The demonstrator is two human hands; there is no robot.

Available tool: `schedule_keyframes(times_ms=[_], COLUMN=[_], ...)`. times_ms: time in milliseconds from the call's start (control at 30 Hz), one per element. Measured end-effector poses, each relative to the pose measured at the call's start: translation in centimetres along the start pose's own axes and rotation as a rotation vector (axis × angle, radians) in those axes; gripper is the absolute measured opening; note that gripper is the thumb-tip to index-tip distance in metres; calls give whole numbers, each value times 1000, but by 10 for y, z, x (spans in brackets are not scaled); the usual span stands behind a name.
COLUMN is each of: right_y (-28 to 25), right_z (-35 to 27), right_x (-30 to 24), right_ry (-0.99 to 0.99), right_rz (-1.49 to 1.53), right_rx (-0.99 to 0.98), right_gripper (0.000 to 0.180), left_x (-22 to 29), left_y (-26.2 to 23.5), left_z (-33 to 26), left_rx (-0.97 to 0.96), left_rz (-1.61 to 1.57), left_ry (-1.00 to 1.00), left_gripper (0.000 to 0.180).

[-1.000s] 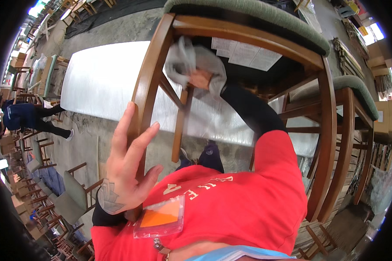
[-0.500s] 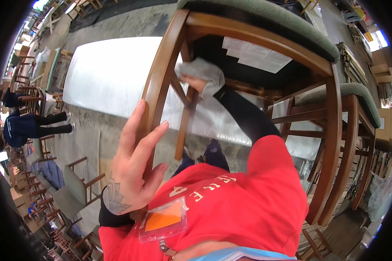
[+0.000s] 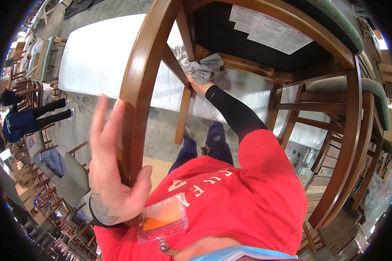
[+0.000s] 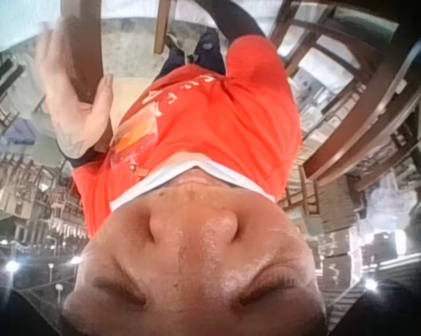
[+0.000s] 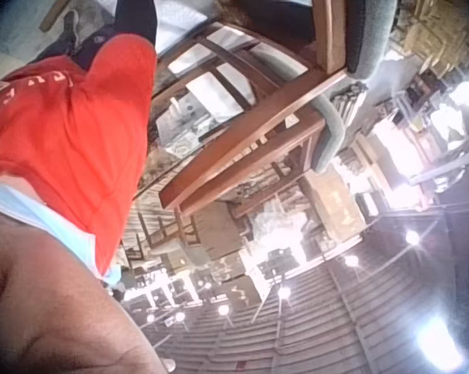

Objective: The person wipes the underside and legs of wooden chairs with a cloth. They repeatedly lift, turn, and reposition chairs to access different areas, then place them back down. The person handles multiple chairs one at a time in a workshop setting.

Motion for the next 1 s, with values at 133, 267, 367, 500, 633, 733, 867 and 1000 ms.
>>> schedule_keyframes(times_ms=[133,267,367,500,633,733,867,1000], right_y=[-24,-40,-82,-39,-36,-29,-156,-199], right_z=[-36,-60,-14,28,-11,-103,-170,-140], right_x=[-14,25,-2,-23,-13,42,107,115], right_ry=[-81,407,307,172,314,869,922,954], right_rz=[77,531,763,505,565,782,869,28], right_rx=[-121,-444,-65,-3,96,-73,867,957], right_gripper=[40,34,37,39,23,17,21,46], left_x=[-21,-33,-37,-34,-35,-31,-36,-34], left_y=[7,-5,-9,-8,-3,0,0,0], left_z=[-15,-12,-13,-5,-8,-4,-10,-6], left_rx=[-36,-100,-19,-59,-5,-46,-26,-131], left_rz=[-109,-123,-266,-296,-431,-457,-386,-394], left_ry=[-117,-114,-228,-185,-229,-175,-121,-111], left_gripper=[84,87,89,92,94,92,90,94])
Point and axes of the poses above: each hand's wrist, its own z-axis towards the middle knuckle, its own y-axis out of the palm, x = y × z, the point moved 8 cm from there along z, towards the middle knuckle, and after that the axes turned 2 degrees about y, right-handed, at the moved point
